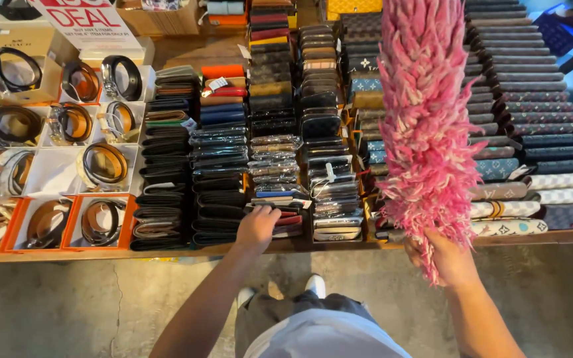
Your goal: Dust and organize wallets on display shelves.
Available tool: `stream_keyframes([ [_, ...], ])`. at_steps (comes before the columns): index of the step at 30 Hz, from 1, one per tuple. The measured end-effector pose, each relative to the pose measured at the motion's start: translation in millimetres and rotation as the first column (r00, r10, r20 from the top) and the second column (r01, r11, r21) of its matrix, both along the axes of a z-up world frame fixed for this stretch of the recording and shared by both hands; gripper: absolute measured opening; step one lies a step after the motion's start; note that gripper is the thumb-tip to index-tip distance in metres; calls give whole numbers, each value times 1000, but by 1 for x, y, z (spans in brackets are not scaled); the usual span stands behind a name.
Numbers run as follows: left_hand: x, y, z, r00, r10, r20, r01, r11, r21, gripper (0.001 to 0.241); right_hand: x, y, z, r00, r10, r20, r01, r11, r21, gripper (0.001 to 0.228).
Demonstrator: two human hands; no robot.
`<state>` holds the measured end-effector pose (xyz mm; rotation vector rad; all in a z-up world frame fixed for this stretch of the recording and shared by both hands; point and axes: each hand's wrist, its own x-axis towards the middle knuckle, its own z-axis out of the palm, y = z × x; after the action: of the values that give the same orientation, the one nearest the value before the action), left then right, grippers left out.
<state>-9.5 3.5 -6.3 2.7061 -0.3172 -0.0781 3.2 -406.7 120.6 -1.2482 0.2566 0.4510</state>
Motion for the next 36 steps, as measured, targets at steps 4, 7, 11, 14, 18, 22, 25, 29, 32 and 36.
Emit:
stream_keyframes([
  [4, 7, 5, -3, 996, -83, -17, 84, 995, 61, 19, 0, 0, -14, 997, 49, 55, -52, 997, 58, 32],
  [7, 9, 10, 10, 989, -136, -55, 138, 990, 30, 20, -3, 20, 2, 999, -43, 29, 42, 999, 22, 27],
  [11, 15, 18, 37, 983, -155, -99, 150, 987, -53, 25, -13, 33, 0, 999, -50, 18, 49, 998, 24, 27],
  [14, 35, 24, 32, 996, -90, -11, 88, 983, -161, 22, -16, 37, -7, 996, -58, 66, 54, 997, 62, 26],
  [18, 64, 34, 8, 992, 26, 121, -6, 986, -168, 20, -21, 50, -12, 997, -66, 27, 66, 998, 16, 30],
  [22, 81, 36, -8, 998, -14, -62, 10, 998, -66, 24, -20, 59, -13, 988, -140, -60, 137, 989, -46, 21],
  [25, 87, 43, -8, 994, -42, -103, 33, 995, -91, 25, -23, 55, -28, 997, -75, -4, 75, 997, -12, 29],
  [29, 103, 46, -10, 972, -26, -232, -4, 992, -127, 25, -19, 50, -46, 990, -131, -58, 129, 991, -36, 20],
  [32, 109, 47, -11, 930, -1, -369, -50, 990, -129, 14, -13, 51, -56, 998, -37, -52, 37, 999, -12, 28],
  [36, 110, 46, -4, 964, -85, -252, 61, 993, -101, 6, -6, 75, -50, 984, -98, -151, 93, 995, -40, 18],
])
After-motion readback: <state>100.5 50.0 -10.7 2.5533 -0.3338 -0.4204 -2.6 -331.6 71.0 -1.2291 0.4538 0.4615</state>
